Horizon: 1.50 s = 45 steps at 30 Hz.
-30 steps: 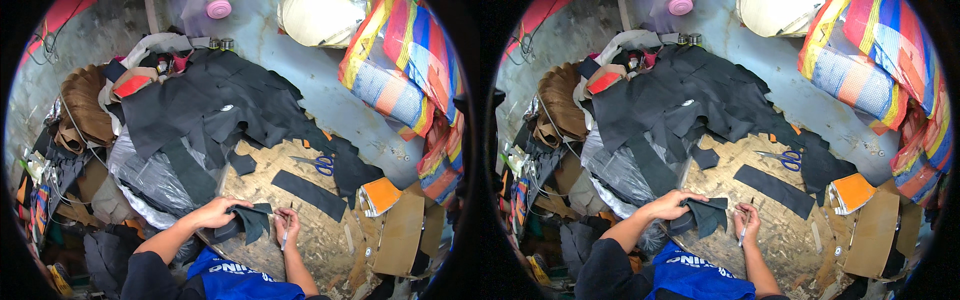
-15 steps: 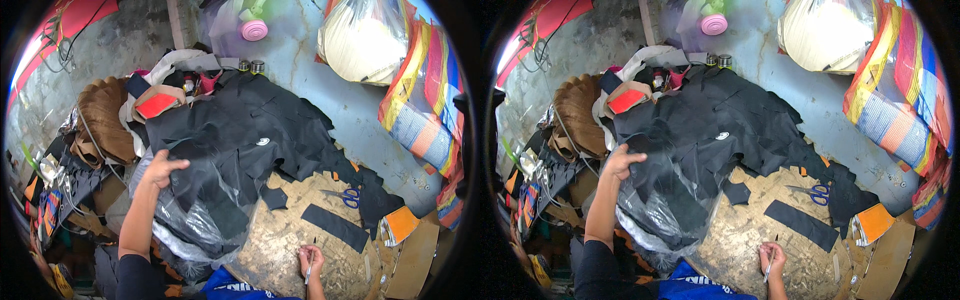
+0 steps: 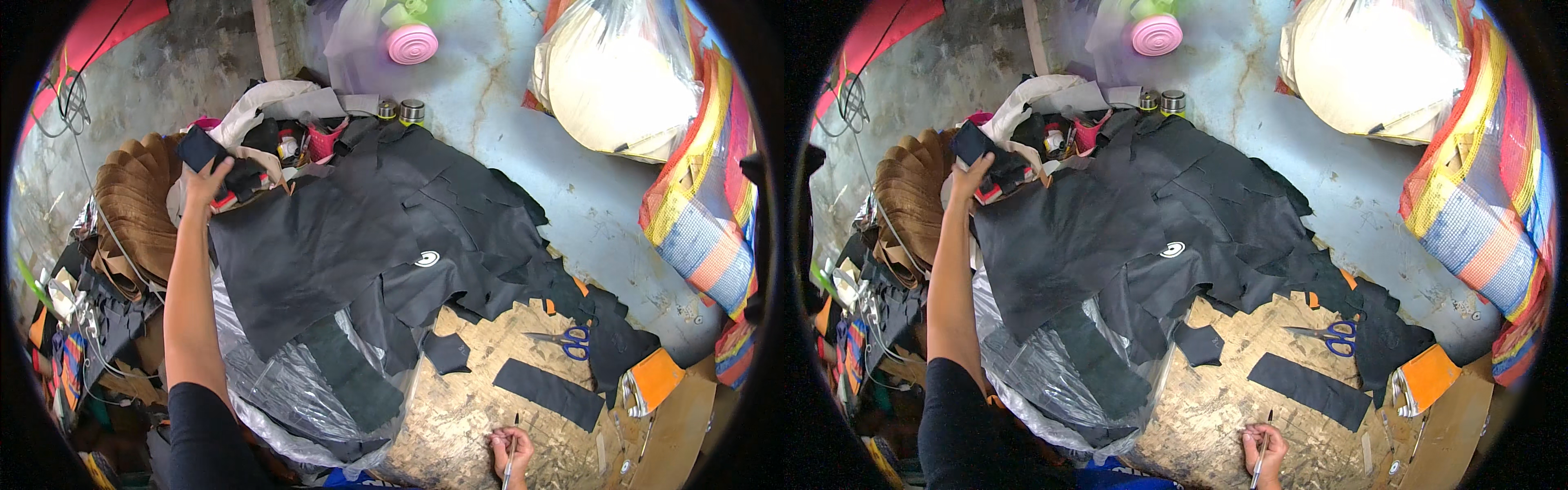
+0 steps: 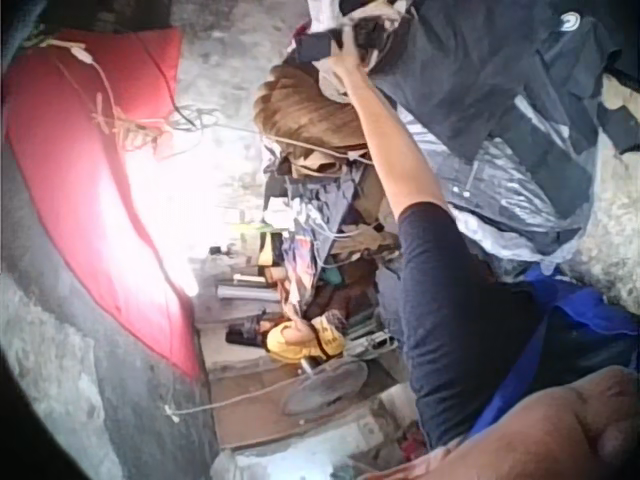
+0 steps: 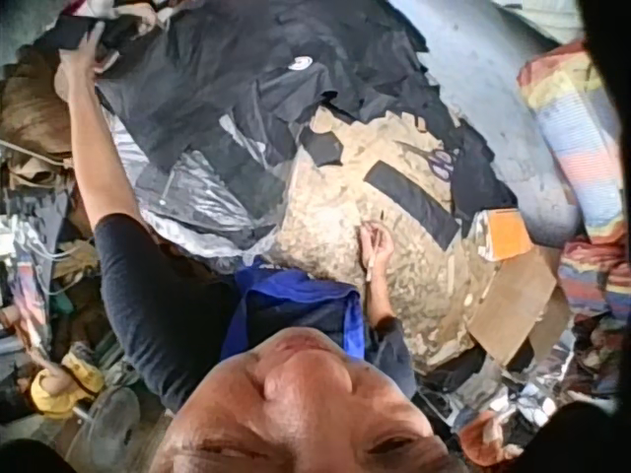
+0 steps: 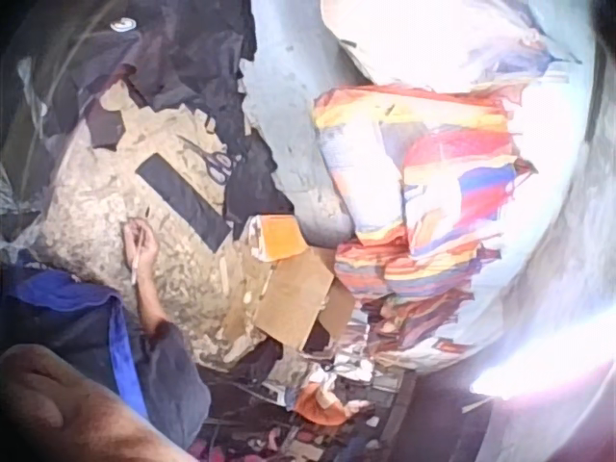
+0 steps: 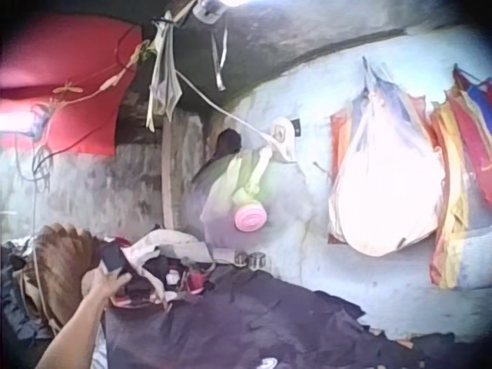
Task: The person marks and cuts black fabric pieces using a ruler, marker, and scissors. They trace patterns onto the fabric, cut along the marked lines, and then fold and stack the cut pieces on the workbench.
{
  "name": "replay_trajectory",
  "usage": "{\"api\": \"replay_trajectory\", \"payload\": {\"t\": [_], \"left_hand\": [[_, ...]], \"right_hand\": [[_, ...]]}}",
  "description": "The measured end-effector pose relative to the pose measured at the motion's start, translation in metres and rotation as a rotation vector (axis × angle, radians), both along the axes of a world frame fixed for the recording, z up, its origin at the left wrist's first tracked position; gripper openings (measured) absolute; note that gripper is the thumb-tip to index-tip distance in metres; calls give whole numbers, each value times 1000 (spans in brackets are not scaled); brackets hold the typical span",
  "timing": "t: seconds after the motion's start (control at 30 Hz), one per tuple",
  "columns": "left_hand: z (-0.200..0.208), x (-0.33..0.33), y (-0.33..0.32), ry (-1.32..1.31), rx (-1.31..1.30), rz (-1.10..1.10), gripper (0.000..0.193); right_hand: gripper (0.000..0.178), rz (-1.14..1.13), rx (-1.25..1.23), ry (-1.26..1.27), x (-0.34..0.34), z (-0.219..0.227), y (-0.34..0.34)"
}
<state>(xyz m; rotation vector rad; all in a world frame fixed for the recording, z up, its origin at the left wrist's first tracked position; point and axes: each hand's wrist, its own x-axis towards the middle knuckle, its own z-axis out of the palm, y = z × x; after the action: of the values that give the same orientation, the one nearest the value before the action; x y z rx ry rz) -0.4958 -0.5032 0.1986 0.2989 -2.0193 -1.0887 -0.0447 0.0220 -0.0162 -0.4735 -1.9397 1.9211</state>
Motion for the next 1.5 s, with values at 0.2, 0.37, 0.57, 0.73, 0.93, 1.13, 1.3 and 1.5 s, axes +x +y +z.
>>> {"api": "replay_trajectory", "payload": {"t": [0.2, 0.37, 0.57, 0.73, 0.93, 1.13, 1.3, 1.5], "left_hand": [[-34, 147, 88, -331, -573, 108, 106], [-55, 236, 104, -585, -332, -17, 105], [-80, 282, 103, -79, -265, -35, 60], [-101, 368, 128, -502, 1, -225, 39], [-109, 409, 169, -588, -8, -383, 31], [-105, 374, 217, 77, -452, -616, 33], [-105, 316, 271, 73, -623, -723, 39], [-86, 233, 336, 99, -788, -548, 76]], "right_hand": [[19, 8, 51, -12, -1, 5, -2], [16, -19, 96, 13, -4, 7, -5], [16, -15, 164, 47, -6, -1, -3], [16, 1, 172, 61, -7, -8, 0], [16, 35, 183, 107, -9, -11, 1], [16, 62, 215, 141, -10, -10, 0], [17, 35, 290, 199, -11, -8, 0], [19, 66, 297, 208, -9, -4, 2]]}}
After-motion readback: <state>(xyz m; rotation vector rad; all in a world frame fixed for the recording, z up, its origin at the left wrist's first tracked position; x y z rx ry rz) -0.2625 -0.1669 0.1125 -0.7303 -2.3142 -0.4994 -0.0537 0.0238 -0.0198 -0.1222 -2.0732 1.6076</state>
